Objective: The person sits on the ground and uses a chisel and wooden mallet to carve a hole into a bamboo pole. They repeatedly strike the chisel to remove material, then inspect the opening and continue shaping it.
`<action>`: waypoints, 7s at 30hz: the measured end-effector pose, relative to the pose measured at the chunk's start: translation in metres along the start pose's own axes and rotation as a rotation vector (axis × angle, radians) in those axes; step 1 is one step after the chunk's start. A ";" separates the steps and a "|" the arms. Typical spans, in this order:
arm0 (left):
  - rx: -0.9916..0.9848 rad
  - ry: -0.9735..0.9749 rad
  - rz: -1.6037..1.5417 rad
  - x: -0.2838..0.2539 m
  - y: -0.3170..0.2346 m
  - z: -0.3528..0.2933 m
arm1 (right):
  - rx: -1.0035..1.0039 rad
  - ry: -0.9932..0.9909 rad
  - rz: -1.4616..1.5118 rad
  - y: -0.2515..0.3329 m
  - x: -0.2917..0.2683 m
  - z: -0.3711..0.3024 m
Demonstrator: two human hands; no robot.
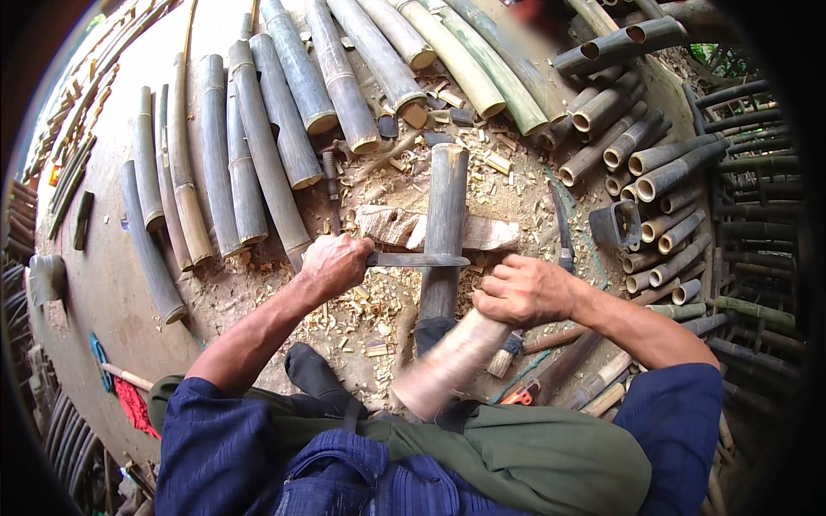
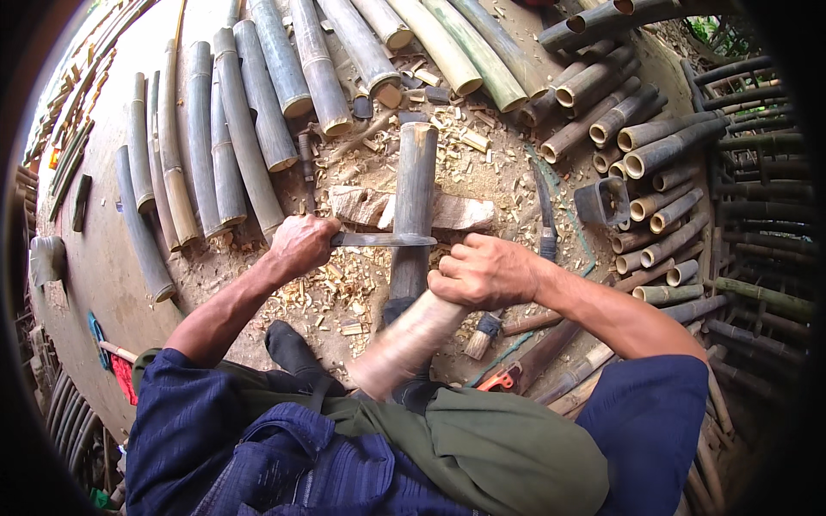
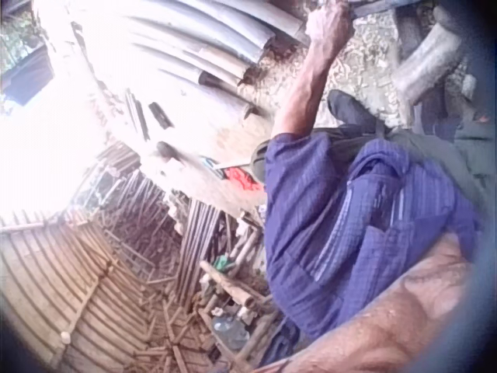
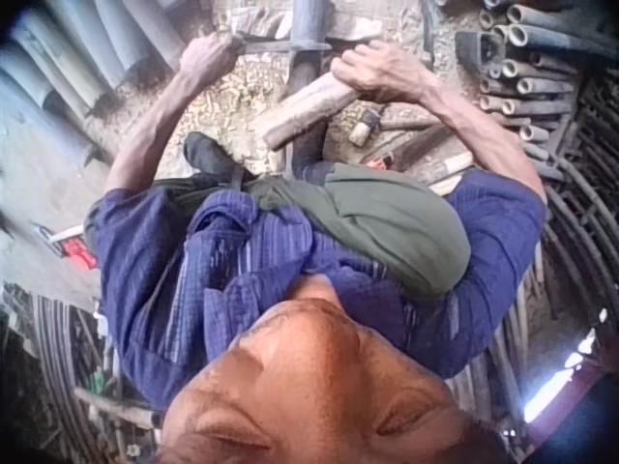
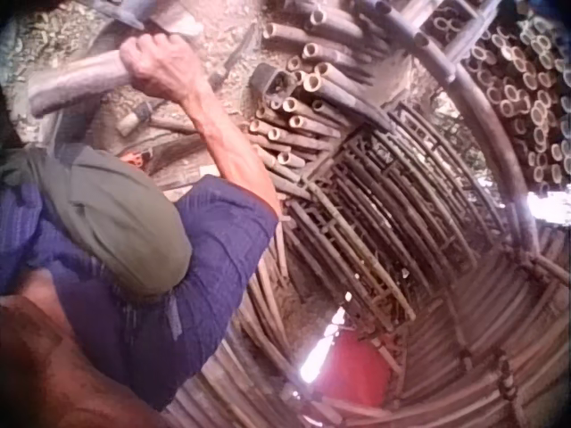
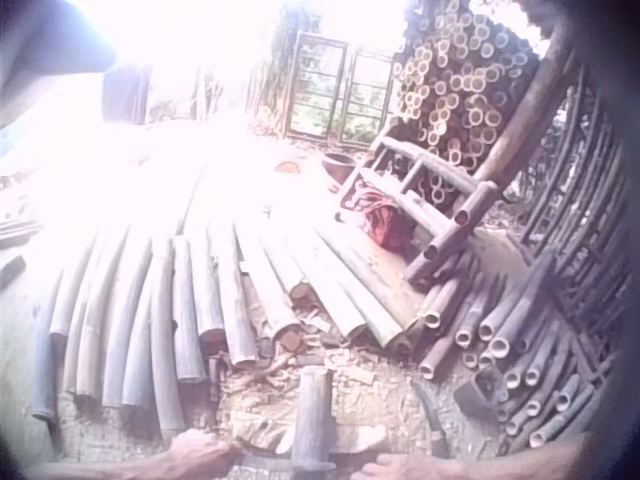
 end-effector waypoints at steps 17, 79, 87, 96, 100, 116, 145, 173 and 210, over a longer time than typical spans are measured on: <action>0.000 -0.024 0.047 0.004 0.002 -0.002 | -0.027 -0.128 0.016 0.014 0.018 0.009; 0.187 -0.044 -0.177 -0.044 0.021 0.094 | 1.558 -0.990 1.001 0.000 -0.031 -0.053; 0.178 -0.030 -0.132 -0.036 0.023 0.092 | 1.528 -0.935 0.982 0.002 -0.031 -0.040; 0.159 0.004 -0.128 -0.038 0.024 0.088 | 1.515 -0.900 0.980 0.005 -0.035 -0.034; 0.145 0.006 -0.112 -0.034 0.027 0.086 | 1.532 -0.871 0.979 0.007 -0.038 -0.029; 0.111 0.058 -0.030 -0.031 0.017 0.095 | 1.461 -0.244 0.320 -0.027 0.028 -0.028; 0.125 0.160 -0.055 -0.023 0.034 0.098 | 1.272 -0.079 0.279 -0.091 -0.044 0.027; 0.129 0.105 -0.061 -0.003 0.032 0.084 | 1.420 -0.554 0.425 -0.085 -0.041 0.001; 0.040 0.033 0.019 -0.004 0.001 0.020 | 0.307 0.119 -0.258 -0.064 0.023 -0.033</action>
Point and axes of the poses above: each hand's wrist, its own z-axis towards the middle knuckle, its own x-axis out of the palm, y = z × x, the point moved 3 cm from there along z, towards the middle knuckle, and after that the axes turned 14 degrees about -y, right-handed, at the moved point
